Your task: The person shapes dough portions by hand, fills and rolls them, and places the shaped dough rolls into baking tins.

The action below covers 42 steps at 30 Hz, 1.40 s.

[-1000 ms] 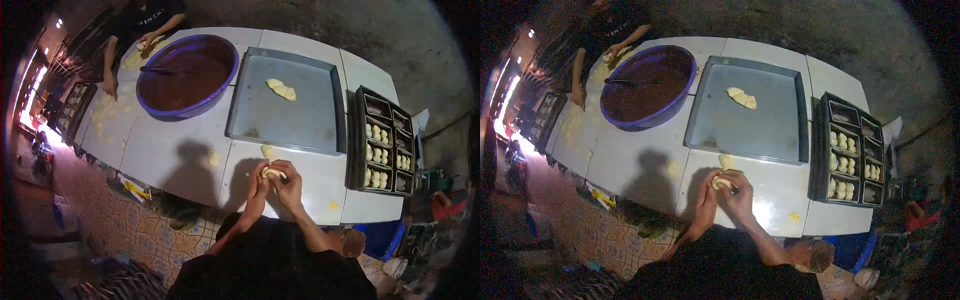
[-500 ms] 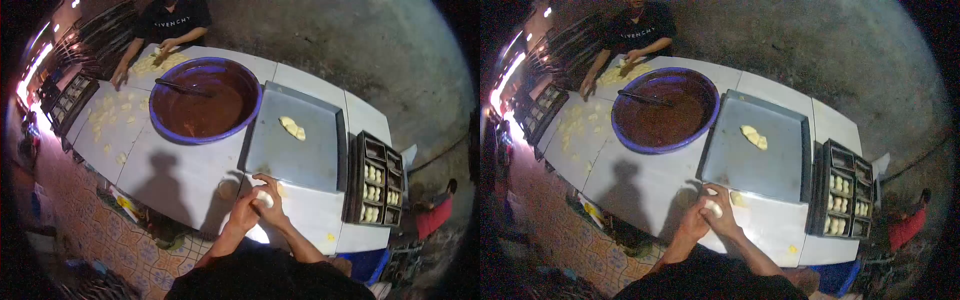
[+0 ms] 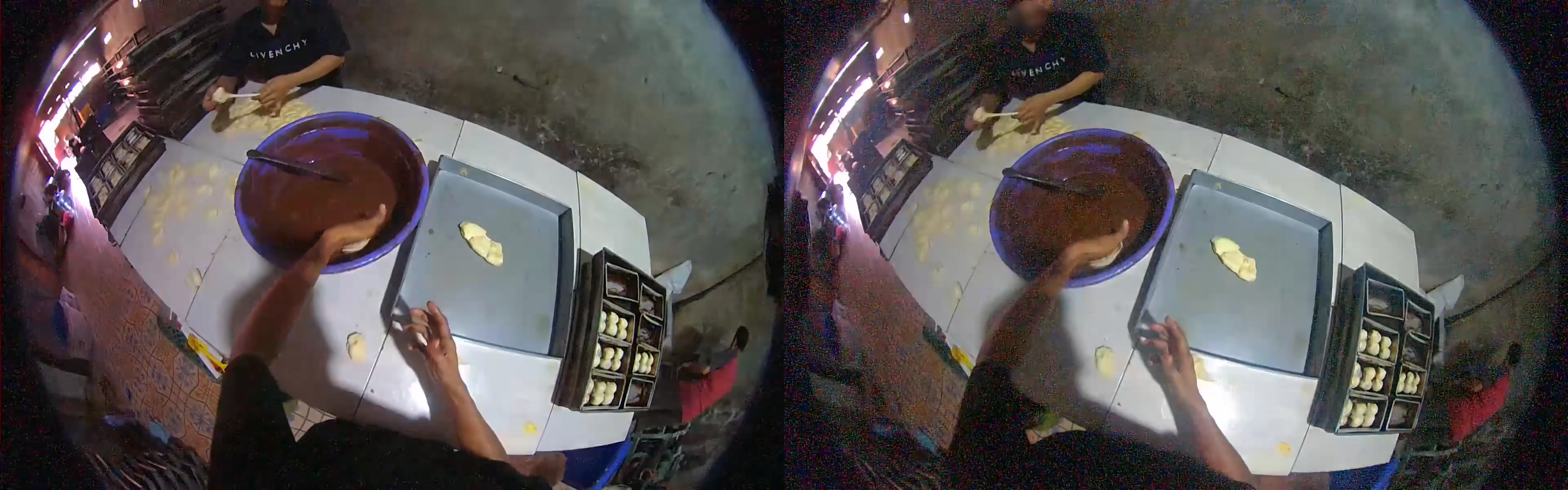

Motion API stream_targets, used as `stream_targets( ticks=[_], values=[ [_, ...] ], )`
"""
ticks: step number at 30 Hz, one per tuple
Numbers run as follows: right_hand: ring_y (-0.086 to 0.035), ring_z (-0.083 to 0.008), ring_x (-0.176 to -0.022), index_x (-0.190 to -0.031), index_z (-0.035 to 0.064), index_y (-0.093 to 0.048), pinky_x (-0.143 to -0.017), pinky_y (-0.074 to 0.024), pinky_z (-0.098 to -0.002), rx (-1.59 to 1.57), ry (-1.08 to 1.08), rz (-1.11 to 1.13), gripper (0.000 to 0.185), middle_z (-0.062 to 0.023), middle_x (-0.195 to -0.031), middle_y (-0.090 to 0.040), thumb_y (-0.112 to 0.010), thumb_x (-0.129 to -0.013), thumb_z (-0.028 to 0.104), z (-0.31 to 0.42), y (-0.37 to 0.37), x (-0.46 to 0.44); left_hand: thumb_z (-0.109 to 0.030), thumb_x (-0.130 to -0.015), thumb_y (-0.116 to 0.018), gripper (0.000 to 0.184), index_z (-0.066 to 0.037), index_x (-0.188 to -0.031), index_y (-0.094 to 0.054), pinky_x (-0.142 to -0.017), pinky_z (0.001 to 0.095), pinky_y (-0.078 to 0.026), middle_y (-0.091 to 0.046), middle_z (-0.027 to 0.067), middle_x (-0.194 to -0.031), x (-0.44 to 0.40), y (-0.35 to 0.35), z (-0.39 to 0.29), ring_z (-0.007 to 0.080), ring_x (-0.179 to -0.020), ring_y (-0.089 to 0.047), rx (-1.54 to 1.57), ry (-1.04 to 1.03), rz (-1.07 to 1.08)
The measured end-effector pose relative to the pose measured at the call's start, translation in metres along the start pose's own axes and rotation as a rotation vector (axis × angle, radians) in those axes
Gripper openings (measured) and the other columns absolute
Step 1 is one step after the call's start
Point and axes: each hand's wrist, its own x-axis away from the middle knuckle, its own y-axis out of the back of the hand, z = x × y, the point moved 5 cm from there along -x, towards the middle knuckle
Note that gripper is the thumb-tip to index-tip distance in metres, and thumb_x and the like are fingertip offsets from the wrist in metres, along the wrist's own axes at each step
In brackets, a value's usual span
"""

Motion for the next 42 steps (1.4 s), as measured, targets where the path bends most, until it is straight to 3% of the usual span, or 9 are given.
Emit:
stream_targets(
  ticks=[8,12,16,21,24,28,33,38,42],
  values=[
    [-0.055,-0.0206,-0.107,-0.15,0.0093,-0.018,-0.079,-0.0491,-0.0287,-0.069,0.032,-0.087,0.076,-0.0138,-0.135,-0.044,-0.061,-0.091,0.031,-0.004,0.01,-0.003,-0.052,-0.098,-0.025,0.066,0.002,-0.106,-0.062,-0.086,0.049,-0.047,-0.06,0.0328,-0.103,0.105,0.002,-0.075,0.0507,-0.097,-0.057,-0.321,0.036,-0.1],
    [-0.058,-0.0188,-0.094,-0.134,0.0005,-0.04,-0.078,-0.0518,-0.0273,-0.642,-0.293,-0.192,0.047,-0.0119,-0.116,-0.056,-0.055,-0.095,0.021,-0.019,-0.003,-0.006,-0.063,-0.096,-0.021,0.08,0.003,-0.128,-0.054,-0.096,0.0435,-0.044,-0.059,0.0252,-0.12,0.19,-0.047,-0.079,0.0391,-0.11,-0.057,0.861,-0.02,-0.012],
    [-0.056,-0.0093,-0.061,-0.097,-0.0023,-0.067,-0.056,-0.0481,-0.023,-0.352,-0.252,-0.369,0.022,-0.0055,-0.077,-0.064,-0.061,-0.093,0.019,-0.011,0.007,0.023,-0.06,-0.096,-0.031,0.073,0.0,-0.136,-0.046,-0.099,0.0415,-0.041,-0.054,0.016,-0.131,0.239,-0.1,-0.062,0.0234,-0.118,-0.052,1.22,0.133,-0.047],
    [-0.047,-0.0272,-0.1,-0.118,0.0012,-0.059,-0.075,-0.0469,-0.0339,1.061,0.389,-0.193,0.045,-0.0129,-0.115,-0.05,-0.064,-0.074,-0.001,0.03,-0.006,0.082,-0.001,-0.089,-0.057,0.052,0.007,-0.137,-0.039,-0.076,0.0215,-0.049,-0.059,0.0101,-0.105,0.285,-0.127,-0.082,0.0129,-0.089,-0.059,0.909,-0.096,-0.004],
    [-0.052,-0.0278,-0.093,-0.118,0.0048,-0.063,-0.077,-0.0485,-0.0344,1.05,0.598,-0.106,0.05,-0.0124,-0.115,-0.054,-0.064,-0.07,-0.01,0.047,0.0,0.105,0.005,-0.088,-0.056,0.046,0.009,-0.133,-0.045,-0.081,0.0254,-0.05,-0.06,0.014,-0.109,0.308,-0.123,-0.094,0.017,-0.095,-0.062,0.589,-0.234,-0.057],
    [-0.059,-0.0213,-0.103,-0.107,0.001,-0.066,-0.085,-0.0529,-0.0321,0.359,0.381,-0.257,0.035,-0.0134,-0.119,-0.054,-0.069,-0.073,-0.008,0.051,0.021,0.113,-0.005,-0.089,-0.063,0.03,0.008,-0.116,-0.061,-0.08,0.0262,-0.051,-0.06,0.0124,-0.108,0.323,-0.126,-0.095,0.017,-0.092,-0.063,0.809,-0.17,0.072],
    [-0.062,-0.0222,-0.099,-0.104,0.0044,-0.071,-0.085,-0.052,-0.0311,0.682,0.356,-0.048,0.025,-0.011,-0.111,-0.06,-0.068,-0.08,0.001,0.06,-0.002,0.129,-0.015,-0.089,-0.067,0.02,0.004,-0.094,-0.065,-0.057,0.0202,-0.046,-0.061,0.0034,-0.092,0.328,-0.153,-0.074,0.0091,-0.07,-0.058,1.019,-0.126,0.101],
    [-0.056,-0.0105,-0.079,-0.096,-0.0027,-0.069,-0.064,-0.0446,-0.0257,0.638,0.051,-0.205,0.015,-0.0109,-0.096,-0.063,-0.065,-0.087,0.009,0.028,0.015,0.134,0.0,-0.084,-0.065,0.035,-0.002,-0.114,-0.047,-0.062,0.0238,-0.056,-0.056,0.005,-0.093,0.329,-0.166,-0.07,0.0106,-0.089,-0.058,0.947,-0.055,0.071],
    [-0.06,-0.0194,-0.084,-0.135,0.0022,-0.047,-0.073,-0.0487,-0.032,0.718,-0.014,-0.128,0.05,-0.0151,-0.096,-0.061,-0.061,-0.09,0.02,0.015,0.021,0.124,0.01,-0.077,-0.066,0.067,-0.004,-0.131,-0.03,-0.066,0.0268,-0.057,-0.052,0.0125,-0.104,0.323,-0.169,-0.062,0.0203,-0.09,-0.062,0.773,-0.355,0.03]
  ],
)
